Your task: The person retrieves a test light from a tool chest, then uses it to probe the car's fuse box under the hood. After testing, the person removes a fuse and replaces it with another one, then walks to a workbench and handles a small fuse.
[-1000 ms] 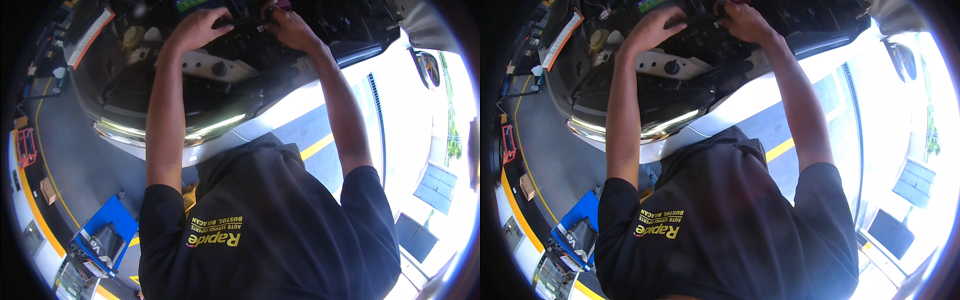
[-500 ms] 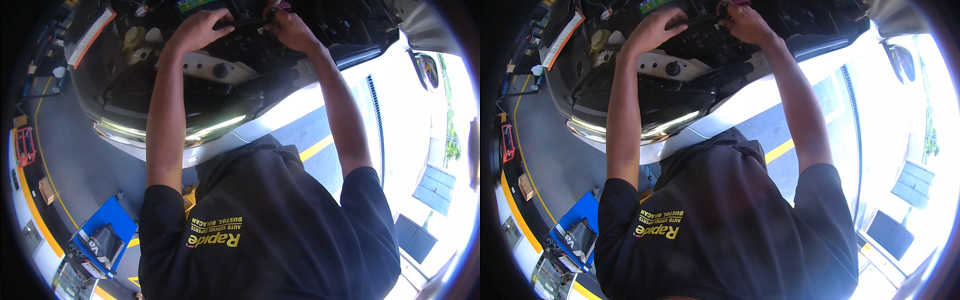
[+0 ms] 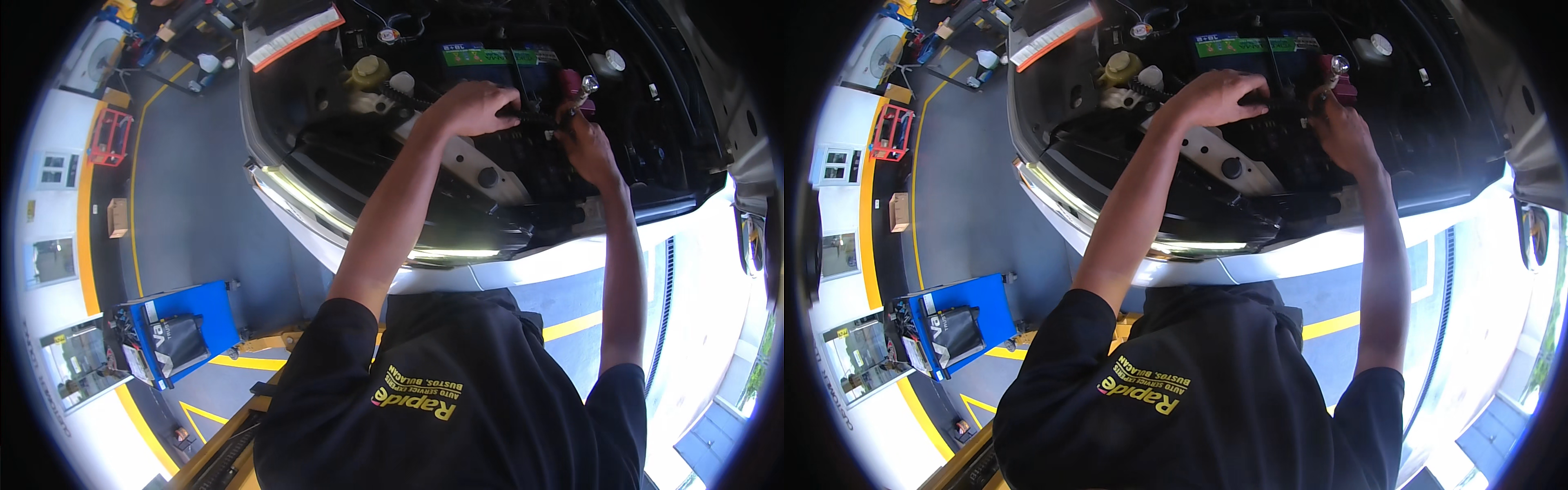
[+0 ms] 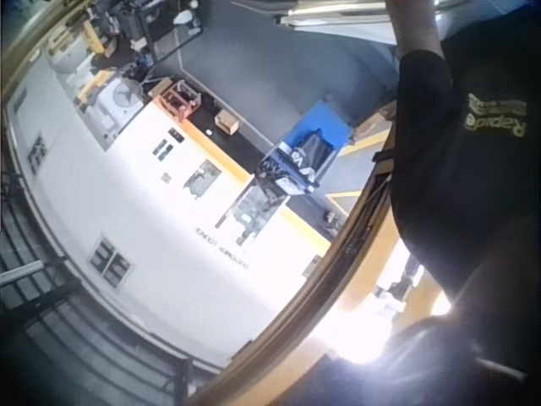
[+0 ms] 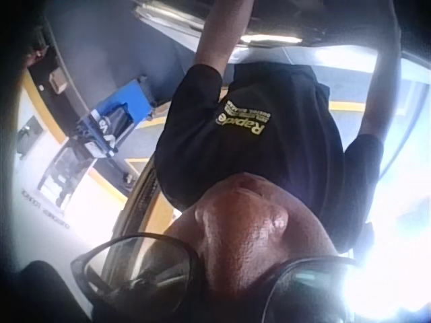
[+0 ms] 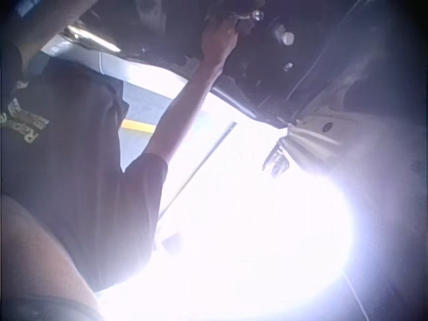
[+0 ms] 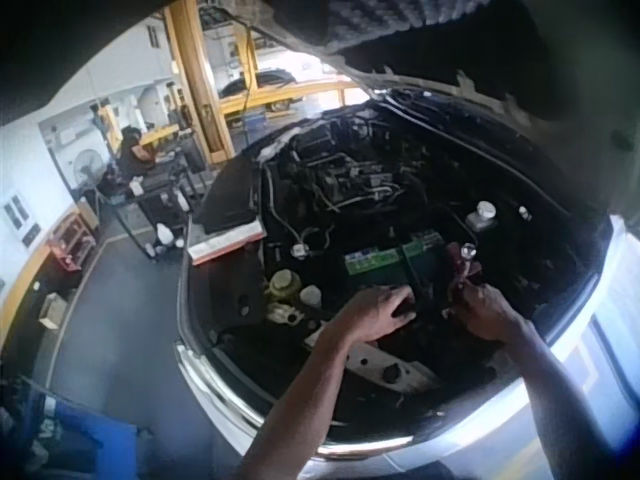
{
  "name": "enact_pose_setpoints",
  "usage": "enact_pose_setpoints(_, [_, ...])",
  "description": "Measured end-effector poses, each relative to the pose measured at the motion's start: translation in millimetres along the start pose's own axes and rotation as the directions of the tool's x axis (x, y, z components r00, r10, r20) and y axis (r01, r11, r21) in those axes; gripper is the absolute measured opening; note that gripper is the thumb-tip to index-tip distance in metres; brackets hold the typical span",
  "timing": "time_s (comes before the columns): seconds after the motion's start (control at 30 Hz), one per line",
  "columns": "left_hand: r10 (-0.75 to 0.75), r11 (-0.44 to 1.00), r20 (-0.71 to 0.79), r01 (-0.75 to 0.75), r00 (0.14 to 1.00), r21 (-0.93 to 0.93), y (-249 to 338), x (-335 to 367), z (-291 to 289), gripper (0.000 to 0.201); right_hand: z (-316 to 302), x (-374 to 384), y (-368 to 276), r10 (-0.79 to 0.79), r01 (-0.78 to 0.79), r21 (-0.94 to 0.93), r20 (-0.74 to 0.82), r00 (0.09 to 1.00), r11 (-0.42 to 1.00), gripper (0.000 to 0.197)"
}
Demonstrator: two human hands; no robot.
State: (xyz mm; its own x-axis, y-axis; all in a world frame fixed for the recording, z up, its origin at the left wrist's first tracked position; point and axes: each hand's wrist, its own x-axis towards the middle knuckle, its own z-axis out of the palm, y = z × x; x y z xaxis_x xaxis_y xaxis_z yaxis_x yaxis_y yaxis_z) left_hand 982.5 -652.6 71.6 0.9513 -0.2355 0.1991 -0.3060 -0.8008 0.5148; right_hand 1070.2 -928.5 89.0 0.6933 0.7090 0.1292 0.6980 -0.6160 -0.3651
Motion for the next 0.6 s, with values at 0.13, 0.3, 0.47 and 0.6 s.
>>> enact_pose_setpoints(0.13, [0.01,1.0,-0.005,-0.01,1.0,0.014,3.7,-2.3,-3.5,0.034,0.8,-1.8,0.7,-0.092,0.096,0.041,-0.095,0.991,0.995,0.039])
enact_pose_setpoints(0.3, [0.015,1.0,-0.034,-0.015,0.999,-0.017,0.1,-0.5,-2.2,0.03,6.0,1.3,16.2,0.038,-0.04,-0.174,-0.016,0.999,0.984,0.031])
enact_pose_setpoints(0.47, [0.051,0.998,-0.051,-0.053,0.997,-0.038,-2.6,0.7,2.5,0.029,5.4,2.4,20.8,-0.103,0.099,-0.049,-0.084,0.991,0.994,0.034])
enact_pose_setpoints(0.6, [0.076,0.992,-0.089,-0.085,0.993,-0.096,-3.5,0.6,11.5,0.028,-11.9,3.5,22.9,-0.001,0.022,0.138,-0.149,0.989,0.99,0.032])
